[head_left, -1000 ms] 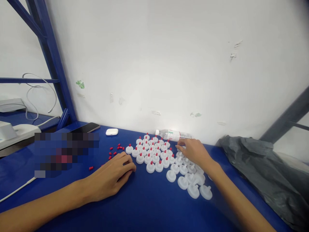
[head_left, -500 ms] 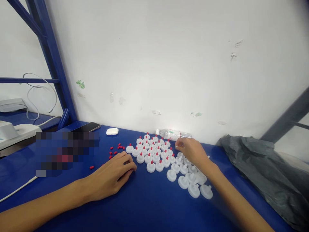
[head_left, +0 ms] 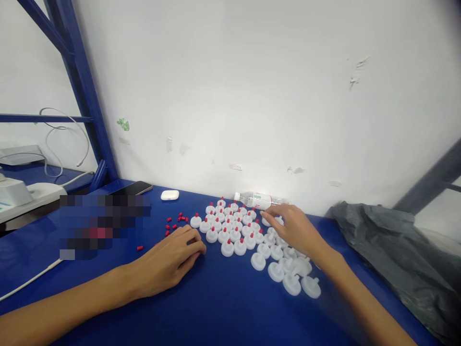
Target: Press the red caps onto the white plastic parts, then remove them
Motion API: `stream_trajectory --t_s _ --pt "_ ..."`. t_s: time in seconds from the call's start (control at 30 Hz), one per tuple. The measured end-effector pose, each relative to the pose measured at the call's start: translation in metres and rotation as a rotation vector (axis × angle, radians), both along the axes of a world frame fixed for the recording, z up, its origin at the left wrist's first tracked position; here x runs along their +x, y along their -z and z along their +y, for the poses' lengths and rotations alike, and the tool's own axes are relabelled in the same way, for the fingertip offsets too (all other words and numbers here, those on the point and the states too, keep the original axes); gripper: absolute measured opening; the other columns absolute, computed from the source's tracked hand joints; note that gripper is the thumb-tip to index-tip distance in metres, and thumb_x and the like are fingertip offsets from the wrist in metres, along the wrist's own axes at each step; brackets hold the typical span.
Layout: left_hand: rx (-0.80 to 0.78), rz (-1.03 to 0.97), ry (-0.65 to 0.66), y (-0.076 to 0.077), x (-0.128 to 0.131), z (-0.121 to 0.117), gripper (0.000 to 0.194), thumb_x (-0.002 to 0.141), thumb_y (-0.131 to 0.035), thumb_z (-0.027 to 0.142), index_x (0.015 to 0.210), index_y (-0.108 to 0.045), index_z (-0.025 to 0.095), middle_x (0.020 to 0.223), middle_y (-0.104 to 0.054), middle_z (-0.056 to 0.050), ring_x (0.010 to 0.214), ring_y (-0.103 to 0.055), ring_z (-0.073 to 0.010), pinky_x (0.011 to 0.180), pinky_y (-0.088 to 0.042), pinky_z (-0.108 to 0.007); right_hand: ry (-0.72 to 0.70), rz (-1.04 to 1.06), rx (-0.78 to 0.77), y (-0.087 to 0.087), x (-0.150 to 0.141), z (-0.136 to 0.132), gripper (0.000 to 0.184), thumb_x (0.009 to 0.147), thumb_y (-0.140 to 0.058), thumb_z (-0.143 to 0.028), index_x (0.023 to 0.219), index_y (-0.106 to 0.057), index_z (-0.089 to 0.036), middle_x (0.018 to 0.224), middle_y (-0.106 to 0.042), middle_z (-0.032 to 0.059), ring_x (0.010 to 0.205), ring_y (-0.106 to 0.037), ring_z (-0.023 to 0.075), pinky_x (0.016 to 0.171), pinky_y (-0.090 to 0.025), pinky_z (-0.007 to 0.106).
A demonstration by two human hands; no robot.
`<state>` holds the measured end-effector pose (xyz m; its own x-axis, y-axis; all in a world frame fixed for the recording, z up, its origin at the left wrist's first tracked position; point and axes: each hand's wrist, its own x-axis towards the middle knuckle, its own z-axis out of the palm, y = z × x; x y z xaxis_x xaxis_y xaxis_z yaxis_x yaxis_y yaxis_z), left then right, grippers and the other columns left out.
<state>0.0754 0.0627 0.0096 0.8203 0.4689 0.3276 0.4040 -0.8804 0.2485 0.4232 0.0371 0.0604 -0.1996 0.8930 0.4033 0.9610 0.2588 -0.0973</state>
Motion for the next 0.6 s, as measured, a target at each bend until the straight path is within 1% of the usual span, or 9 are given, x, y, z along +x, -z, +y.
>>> stream_trajectory --t_s 0.1,0.2,0.3,0.43,0.53,0.6 --pt "0.012 -0.020 -0.010 0.001 -0.001 0.002 0.029 0.102 -0.040 0.009 0.112 -0.063 0.023 0.111 -0.061 -0.006 0.100 -0.057 -0.0197 0.090 -0.047 -0.034 -0.148 -0.040 0.022 0.000 -0.014 -0.012 0.029 0.105 -0.050 -0.038 0.099 -0.076 -0.024 0.097 -0.078 0.0051 0.095 -0.070 0.0237 0.103 -0.042 0.043" --pt "0.023 -0.037 -0.022 0.001 -0.001 0.003 0.028 0.101 -0.042 0.009 0.111 -0.064 0.023 0.110 -0.062 -0.006 0.100 -0.058 -0.0201 0.090 -0.047 -0.034 -0.270 -0.095 0.090 0.007 -0.033 -0.021 0.025 0.103 -0.056 -0.040 0.106 -0.075 -0.025 0.099 -0.077 0.0063 0.099 -0.068 0.0254 0.109 -0.038 0.050" --pt "0.027 -0.039 -0.033 0.000 -0.001 0.002 0.027 0.101 -0.042 0.010 0.112 -0.064 0.023 0.110 -0.062 -0.006 0.100 -0.058 -0.0207 0.090 -0.047 -0.035 -0.359 -0.125 0.164 0.017 -0.053 -0.025 0.022 0.100 -0.062 -0.041 0.107 -0.074 -0.024 0.101 -0.074 0.0060 0.101 -0.066 0.0248 0.113 -0.034 0.054" --pt "0.024 -0.042 -0.034 -0.002 0.001 0.000 0.026 0.102 -0.041 0.012 0.112 -0.063 0.023 0.111 -0.062 -0.006 0.102 -0.057 -0.0212 0.092 -0.046 -0.037 -0.401 -0.144 0.199 0.031 -0.071 -0.025 0.012 0.100 -0.065 -0.034 0.103 -0.071 -0.024 0.102 -0.073 0.0035 0.102 -0.065 0.0230 0.115 -0.032 0.054" --pt "0.020 -0.054 -0.040 -0.003 0.001 -0.001 0.026 0.103 -0.041 0.012 0.113 -0.062 0.023 0.111 -0.061 -0.006 0.101 -0.056 -0.0209 0.092 -0.045 -0.037 -0.425 -0.135 0.240 0.036 -0.080 -0.026 0.008 0.101 -0.062 -0.026 0.101 -0.070 -0.025 0.098 -0.074 0.0012 0.098 -0.066 0.0202 0.116 -0.031 0.052" --pt "0.029 -0.068 -0.043 -0.003 0.001 -0.001 0.026 0.102 -0.042 0.011 0.114 -0.062 0.023 0.111 -0.061 -0.006 0.099 -0.056 -0.0208 0.091 -0.045 -0.037 -0.427 -0.123 0.257 0.039 -0.085 -0.028 0.007 0.100 -0.064 -0.026 0.103 -0.070 -0.025 0.097 -0.074 0.0009 0.097 -0.067 0.0200 0.117 -0.031 0.052"
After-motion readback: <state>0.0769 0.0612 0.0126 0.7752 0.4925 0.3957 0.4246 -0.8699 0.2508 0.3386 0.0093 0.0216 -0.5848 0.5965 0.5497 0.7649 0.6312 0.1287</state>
